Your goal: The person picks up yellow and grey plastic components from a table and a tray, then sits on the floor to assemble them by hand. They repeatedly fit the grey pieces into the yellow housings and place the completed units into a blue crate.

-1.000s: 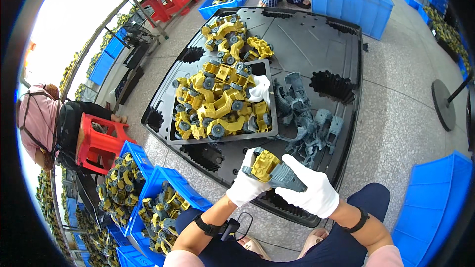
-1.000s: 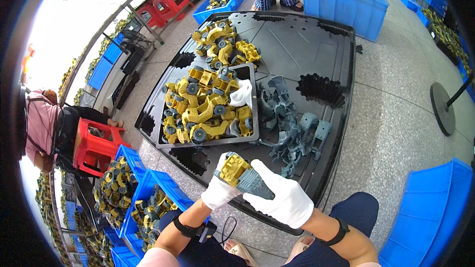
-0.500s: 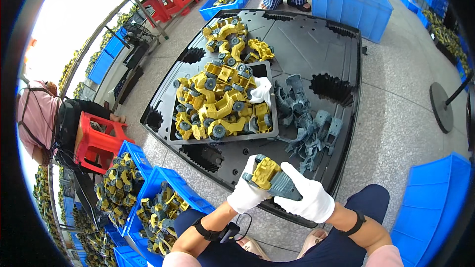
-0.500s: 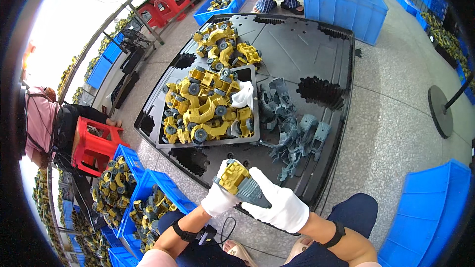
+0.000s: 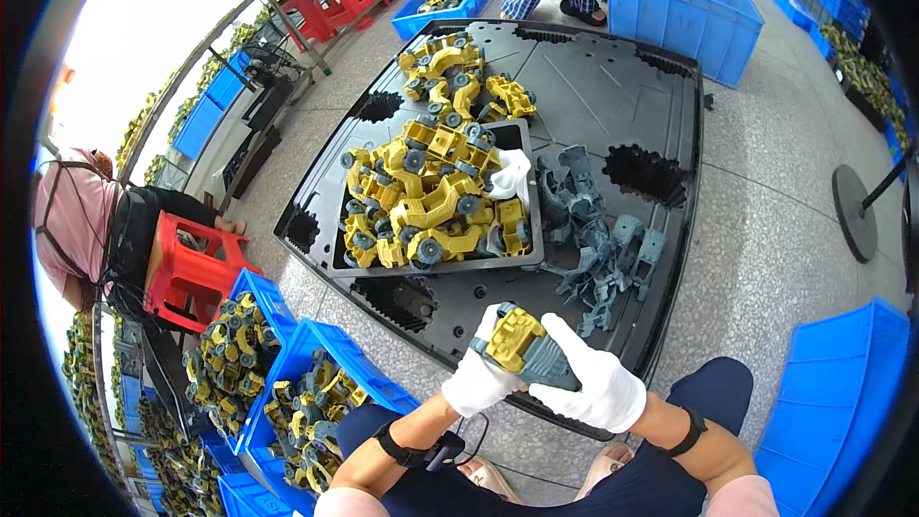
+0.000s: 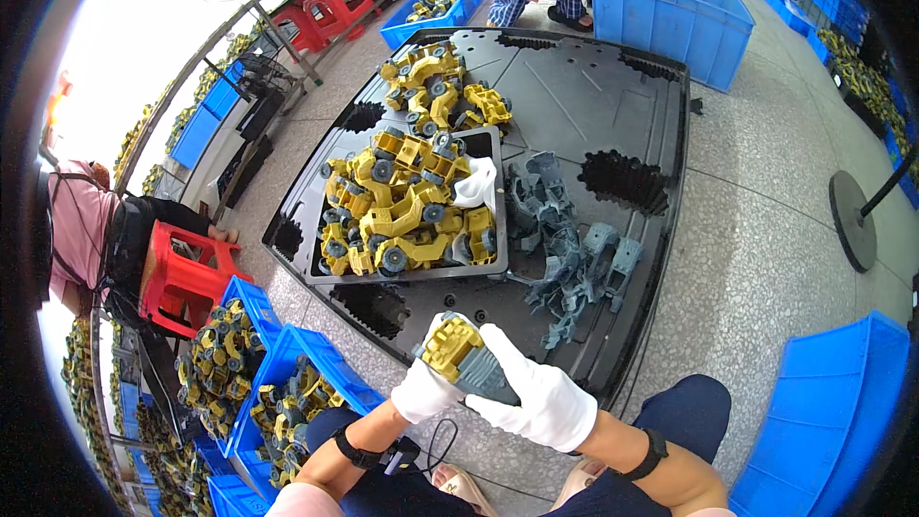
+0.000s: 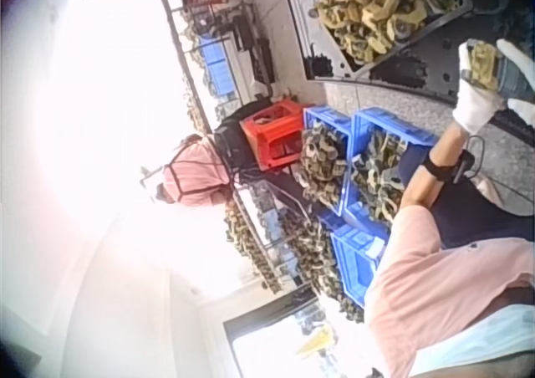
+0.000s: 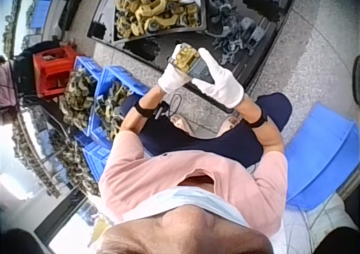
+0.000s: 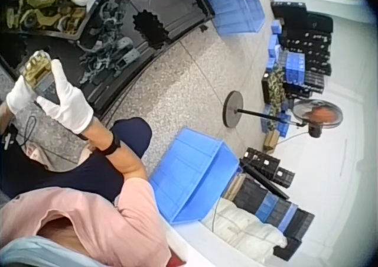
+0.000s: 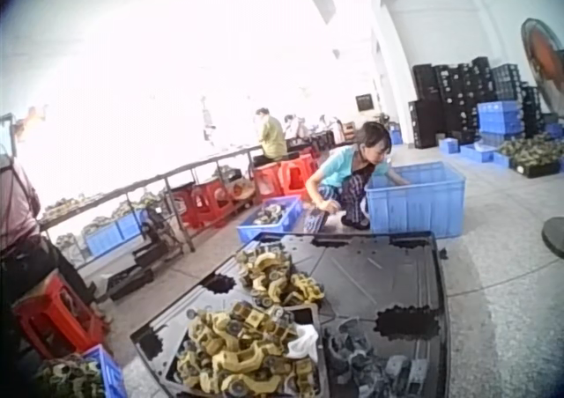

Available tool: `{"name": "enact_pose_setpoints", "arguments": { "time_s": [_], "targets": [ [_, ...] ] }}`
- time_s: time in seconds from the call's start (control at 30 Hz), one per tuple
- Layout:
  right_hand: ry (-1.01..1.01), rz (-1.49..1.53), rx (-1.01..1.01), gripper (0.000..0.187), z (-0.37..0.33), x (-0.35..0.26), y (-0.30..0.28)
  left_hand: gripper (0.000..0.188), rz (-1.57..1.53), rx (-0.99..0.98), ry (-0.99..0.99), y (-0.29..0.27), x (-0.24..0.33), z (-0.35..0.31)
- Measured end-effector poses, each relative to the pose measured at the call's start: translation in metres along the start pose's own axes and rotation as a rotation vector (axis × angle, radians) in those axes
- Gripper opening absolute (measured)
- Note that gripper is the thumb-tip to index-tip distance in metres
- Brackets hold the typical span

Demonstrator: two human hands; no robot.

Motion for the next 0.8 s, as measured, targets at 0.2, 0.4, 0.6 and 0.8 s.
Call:
{"name": "enact_pose_setpoints", "arguments": {
  "time_s": [0.2,0.4,0.6,0.8],
  "targets": [
    [0.053,-0.131,0.016,0.076,0.011,0.007,-0.017,0.073,-0.642,-0.205,-0.243,-0.002,0.011,0.001],
    [0.12,0.297,0.339,0.06,0.009,0.029,-0.003,0.063,-1.151,-0.017,-0.681,0.031,0.022,-0.007],
    [0.049,0.104,0.443,0.043,0.008,0.03,0.004,0.054,-1.119,0.164,-0.763,0.032,0.027,-0.005],
    [0.13,0.17,0.301,0.052,0.014,0.054,0.017,0.056,-1.064,0.241,-0.723,-0.004,-0.017,-0.003]
  ]
}}
Point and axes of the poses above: each hand's wrist, its own z-axis towards the middle knuckle, its own y-axis out of the palm, x = y × z, the point moved 6 cm from there along z, towards the middle knuckle, and after that the axes turned 11 degrees about z, right-handed, at the moved point
